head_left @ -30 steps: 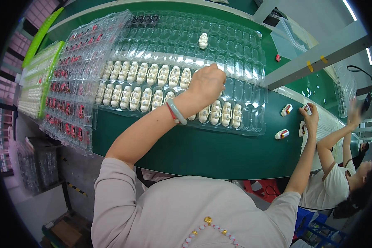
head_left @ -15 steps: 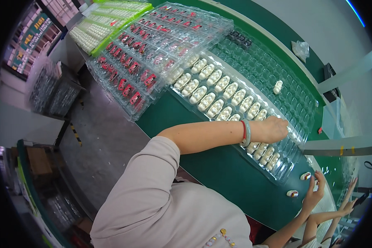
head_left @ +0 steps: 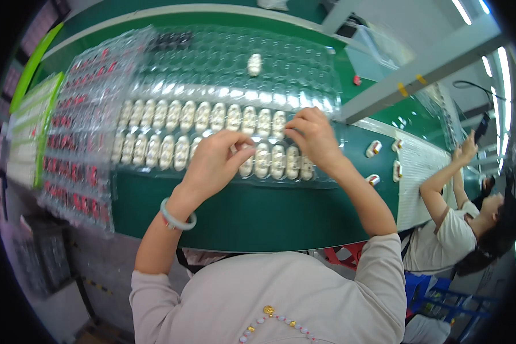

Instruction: The person inserts small cylindrical batteries into white plastic electronic casings. They pick up a casing, insert the batteries, and place the unit into a clear plastic tray. The process is repeated continuously for multiple units on a green workbench.

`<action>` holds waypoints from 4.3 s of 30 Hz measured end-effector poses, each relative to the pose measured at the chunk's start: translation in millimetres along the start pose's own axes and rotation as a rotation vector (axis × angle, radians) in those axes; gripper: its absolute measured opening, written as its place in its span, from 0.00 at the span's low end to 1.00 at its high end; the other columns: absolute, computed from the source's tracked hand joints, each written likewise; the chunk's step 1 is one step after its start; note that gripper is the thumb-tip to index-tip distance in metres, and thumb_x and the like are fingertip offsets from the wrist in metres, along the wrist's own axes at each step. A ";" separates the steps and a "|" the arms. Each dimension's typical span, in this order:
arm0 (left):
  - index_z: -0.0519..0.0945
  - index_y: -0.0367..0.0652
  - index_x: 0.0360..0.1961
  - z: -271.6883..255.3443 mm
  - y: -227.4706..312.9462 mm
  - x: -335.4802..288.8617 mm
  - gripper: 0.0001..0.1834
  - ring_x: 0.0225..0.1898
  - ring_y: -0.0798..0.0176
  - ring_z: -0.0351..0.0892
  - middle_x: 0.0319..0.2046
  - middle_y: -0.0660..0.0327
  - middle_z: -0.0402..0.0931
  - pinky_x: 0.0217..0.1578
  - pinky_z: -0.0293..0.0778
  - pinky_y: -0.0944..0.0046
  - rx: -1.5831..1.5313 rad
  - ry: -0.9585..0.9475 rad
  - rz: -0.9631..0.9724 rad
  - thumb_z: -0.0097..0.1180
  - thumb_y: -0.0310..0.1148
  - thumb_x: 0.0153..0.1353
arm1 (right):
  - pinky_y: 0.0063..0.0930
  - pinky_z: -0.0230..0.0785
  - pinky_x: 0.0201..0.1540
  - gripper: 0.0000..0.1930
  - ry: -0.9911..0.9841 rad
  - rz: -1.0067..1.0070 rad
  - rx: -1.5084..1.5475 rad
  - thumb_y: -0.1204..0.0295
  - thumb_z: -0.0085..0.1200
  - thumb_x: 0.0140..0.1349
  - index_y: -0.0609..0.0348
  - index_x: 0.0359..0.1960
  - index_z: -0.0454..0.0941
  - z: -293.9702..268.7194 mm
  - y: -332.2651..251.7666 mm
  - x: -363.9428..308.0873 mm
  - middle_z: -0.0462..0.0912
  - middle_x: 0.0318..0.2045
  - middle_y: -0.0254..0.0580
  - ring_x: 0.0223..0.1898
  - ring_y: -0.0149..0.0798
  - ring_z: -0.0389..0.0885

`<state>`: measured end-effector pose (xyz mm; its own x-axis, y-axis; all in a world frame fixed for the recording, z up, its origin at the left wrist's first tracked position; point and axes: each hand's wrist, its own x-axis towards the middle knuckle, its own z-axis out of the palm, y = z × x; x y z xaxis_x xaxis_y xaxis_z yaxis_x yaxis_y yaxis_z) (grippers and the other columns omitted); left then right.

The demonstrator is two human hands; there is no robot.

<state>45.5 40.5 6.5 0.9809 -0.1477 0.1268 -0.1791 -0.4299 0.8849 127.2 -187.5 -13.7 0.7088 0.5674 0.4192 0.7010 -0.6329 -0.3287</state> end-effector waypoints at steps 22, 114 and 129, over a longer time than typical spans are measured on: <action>0.65 0.34 0.53 1.9 4.5 -21.1 0.17 0.50 0.59 0.74 0.48 0.53 0.71 0.53 0.72 0.54 -1.325 -0.193 -0.314 0.38 0.35 0.69 | 0.34 0.65 0.41 0.07 -0.083 -0.323 0.246 0.75 0.57 0.50 0.59 0.31 0.72 -30.1 -76.6 17.4 0.73 0.35 0.40 0.38 0.43 0.70; 0.78 0.35 0.43 25.3 5.7 -22.3 0.24 0.47 0.54 0.76 0.42 0.55 0.77 0.47 0.72 0.59 -0.227 -0.226 0.458 0.69 0.29 0.41 | 0.34 0.65 0.58 0.20 -0.160 0.995 1.885 0.63 0.38 0.70 0.69 0.52 0.69 -26.1 -77.4 -52.9 0.72 0.53 0.48 0.53 0.37 0.72; 0.75 0.35 0.48 23.6 -1.1 -23.1 0.21 0.44 0.62 0.77 0.41 0.57 0.77 0.47 0.71 0.63 -0.707 -0.321 -0.091 0.61 0.25 0.51 | 0.29 0.64 0.59 0.19 -0.199 0.925 1.679 0.74 0.45 0.66 0.68 0.57 0.65 -25.8 -77.8 -55.5 0.71 0.54 0.46 0.55 0.36 0.71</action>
<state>21.3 23.3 -7.9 0.9002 -0.4355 0.0000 0.0974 0.2013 0.9747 31.3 -183.4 10.4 0.7604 0.5235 -0.3845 -0.5806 0.2826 -0.7636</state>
